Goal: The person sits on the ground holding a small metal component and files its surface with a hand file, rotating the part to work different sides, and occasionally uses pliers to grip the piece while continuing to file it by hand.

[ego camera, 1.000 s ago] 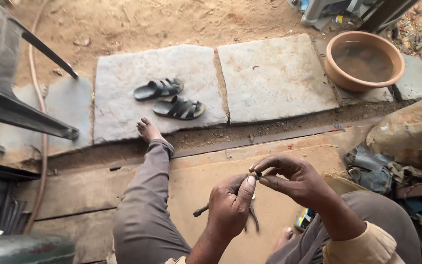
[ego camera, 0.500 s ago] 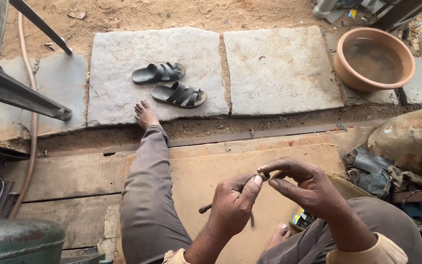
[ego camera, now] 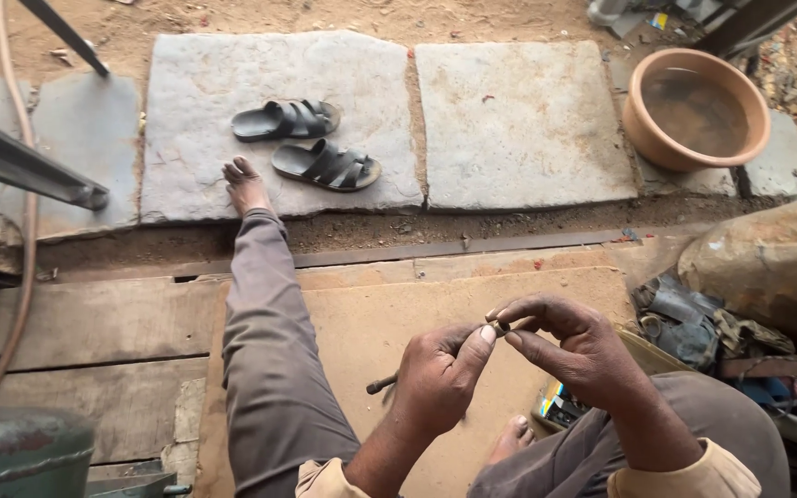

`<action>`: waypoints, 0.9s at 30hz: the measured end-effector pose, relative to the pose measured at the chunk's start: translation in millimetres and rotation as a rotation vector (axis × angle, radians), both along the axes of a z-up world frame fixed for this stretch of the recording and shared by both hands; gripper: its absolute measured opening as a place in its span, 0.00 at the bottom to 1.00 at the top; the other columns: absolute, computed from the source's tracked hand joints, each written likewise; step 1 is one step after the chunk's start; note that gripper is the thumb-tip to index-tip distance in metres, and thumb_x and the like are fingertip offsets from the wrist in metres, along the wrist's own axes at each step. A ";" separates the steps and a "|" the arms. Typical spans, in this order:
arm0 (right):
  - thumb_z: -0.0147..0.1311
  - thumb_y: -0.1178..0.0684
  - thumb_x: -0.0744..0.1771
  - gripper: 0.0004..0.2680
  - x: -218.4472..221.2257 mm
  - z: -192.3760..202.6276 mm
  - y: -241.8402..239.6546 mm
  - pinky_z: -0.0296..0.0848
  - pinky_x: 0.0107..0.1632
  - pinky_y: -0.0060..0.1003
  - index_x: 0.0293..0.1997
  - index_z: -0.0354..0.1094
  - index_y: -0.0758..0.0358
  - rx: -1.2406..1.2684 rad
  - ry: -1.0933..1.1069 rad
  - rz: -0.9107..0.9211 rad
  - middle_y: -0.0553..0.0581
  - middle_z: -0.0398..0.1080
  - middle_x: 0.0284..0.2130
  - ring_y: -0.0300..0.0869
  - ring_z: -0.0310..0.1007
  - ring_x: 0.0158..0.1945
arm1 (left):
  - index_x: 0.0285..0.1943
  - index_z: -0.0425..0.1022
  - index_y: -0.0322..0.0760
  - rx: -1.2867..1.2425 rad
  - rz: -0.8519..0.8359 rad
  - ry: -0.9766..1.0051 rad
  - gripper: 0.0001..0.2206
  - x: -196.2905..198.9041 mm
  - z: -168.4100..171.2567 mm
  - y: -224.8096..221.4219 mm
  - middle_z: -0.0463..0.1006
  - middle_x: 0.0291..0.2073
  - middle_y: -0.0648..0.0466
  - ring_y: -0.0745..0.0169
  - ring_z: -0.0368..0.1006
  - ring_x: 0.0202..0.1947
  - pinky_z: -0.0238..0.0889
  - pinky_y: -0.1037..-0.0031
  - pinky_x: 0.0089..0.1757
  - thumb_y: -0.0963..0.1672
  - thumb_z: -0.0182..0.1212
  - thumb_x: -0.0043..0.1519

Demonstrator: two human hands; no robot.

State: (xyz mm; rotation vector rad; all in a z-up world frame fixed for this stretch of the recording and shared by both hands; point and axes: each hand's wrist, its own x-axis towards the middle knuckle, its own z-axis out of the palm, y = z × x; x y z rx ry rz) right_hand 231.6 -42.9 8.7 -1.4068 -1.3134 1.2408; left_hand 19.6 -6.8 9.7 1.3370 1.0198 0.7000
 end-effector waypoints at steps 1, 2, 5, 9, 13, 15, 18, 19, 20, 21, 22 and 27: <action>0.61 0.60 0.65 0.09 -0.7 0.1 1.8 0.77 0.54 0.37 0.50 0.77 0.66 0.005 0.002 0.006 0.56 0.81 0.44 0.38 0.78 0.50 | 0.46 0.84 0.30 0.005 0.006 0.002 0.17 -1.3 -1.2 1.0 0.78 0.21 0.50 0.66 0.72 0.25 0.66 0.70 0.30 0.49 0.57 0.67; 0.61 0.60 0.65 0.10 -1.1 0.8 2.7 0.77 0.54 0.37 0.50 0.77 0.65 0.006 -0.007 0.010 0.56 0.81 0.44 0.38 0.78 0.50 | 0.47 0.84 0.31 0.019 -0.005 -0.003 0.17 -2.2 -1.8 1.1 0.78 0.21 0.52 0.67 0.72 0.25 0.66 0.71 0.30 0.49 0.56 0.67; 0.61 0.60 0.65 0.10 2.5 -0.2 1.9 0.77 0.53 0.37 0.51 0.77 0.65 0.020 -0.012 0.013 0.56 0.81 0.44 0.38 0.78 0.50 | 0.47 0.84 0.31 0.055 -0.022 -0.013 0.17 -0.4 0.6 -0.8 0.78 0.22 0.55 0.70 0.73 0.26 0.67 0.72 0.31 0.50 0.56 0.67; 0.61 0.59 0.66 0.09 5.5 6.3 -2.4 0.77 0.54 0.38 0.50 0.77 0.66 0.088 0.089 0.031 0.56 0.80 0.45 0.39 0.77 0.51 | 0.48 0.84 0.31 0.069 -0.018 0.058 0.19 2.1 23.3 -8.0 0.77 0.21 0.52 0.69 0.71 0.25 0.66 0.72 0.30 0.51 0.56 0.67; 0.62 0.59 0.65 0.09 10.5 18.6 -0.7 0.77 0.54 0.38 0.49 0.76 0.65 0.158 0.114 0.030 0.55 0.79 0.45 0.39 0.77 0.51 | 0.46 0.85 0.29 0.037 -0.075 0.106 0.20 3.3 33.0 -1.8 0.75 0.20 0.50 0.66 0.69 0.23 0.64 0.70 0.28 0.51 0.57 0.67; 0.62 0.58 0.65 0.08 10.5 24.4 -0.4 0.76 0.53 0.37 0.48 0.76 0.63 0.177 0.051 0.057 0.53 0.80 0.45 0.38 0.77 0.50 | 0.46 0.84 0.29 0.034 -0.123 0.081 0.20 1.6 38.5 4.8 0.78 0.23 0.55 0.70 0.73 0.26 0.67 0.74 0.30 0.51 0.57 0.67; 0.61 0.58 0.66 0.08 9.9 24.0 2.4 0.76 0.53 0.37 0.49 0.77 0.63 0.170 0.035 0.052 0.53 0.80 0.45 0.37 0.77 0.50 | 0.46 0.84 0.30 0.038 -0.138 0.064 0.19 5.3 41.1 11.5 0.79 0.23 0.58 0.73 0.73 0.26 0.68 0.76 0.30 0.51 0.57 0.67; 0.61 0.58 0.66 0.08 10.8 22.1 2.6 0.76 0.53 0.37 0.49 0.77 0.63 0.160 0.033 0.048 0.53 0.80 0.45 0.37 0.77 0.50 | 0.46 0.84 0.30 0.028 -0.142 0.060 0.19 6.9 34.3 11.6 0.79 0.23 0.58 0.73 0.73 0.26 0.68 0.76 0.30 0.51 0.57 0.67; 0.61 0.58 0.66 0.08 10.6 19.4 3.4 0.77 0.53 0.36 0.49 0.77 0.62 0.134 0.019 0.039 0.53 0.80 0.44 0.36 0.77 0.49 | 0.43 0.83 0.29 -0.001 -0.129 0.043 0.19 7.4 26.8 12.2 0.77 0.21 0.57 0.72 0.71 0.24 0.66 0.76 0.28 0.51 0.57 0.67; 0.61 0.57 0.66 0.08 11.3 16.7 3.8 0.77 0.53 0.36 0.49 0.77 0.62 0.106 0.000 0.035 0.52 0.80 0.44 0.36 0.78 0.48 | 0.41 0.83 0.29 -0.033 -0.110 0.021 0.19 8.5 18.2 11.1 0.75 0.19 0.57 0.72 0.68 0.23 0.63 0.76 0.27 0.51 0.57 0.67; 0.61 0.57 0.66 0.08 12.7 17.2 3.7 0.77 0.53 0.36 0.49 0.77 0.62 0.092 -0.006 0.037 0.52 0.80 0.44 0.36 0.78 0.48 | 0.41 0.83 0.29 -0.047 -0.109 0.013 0.19 9.8 7.8 12.8 0.75 0.19 0.57 0.72 0.68 0.23 0.63 0.76 0.27 0.51 0.57 0.67; 0.62 0.56 0.65 0.10 9.3 11.6 2.2 0.79 0.47 0.36 0.50 0.79 0.63 -0.045 -0.065 0.020 0.53 0.83 0.39 0.37 0.80 0.43 | 0.34 0.78 0.27 -0.152 -0.133 -0.032 0.21 3.2 1.7 14.4 0.70 0.18 0.59 0.72 0.64 0.21 0.60 0.75 0.25 0.51 0.57 0.69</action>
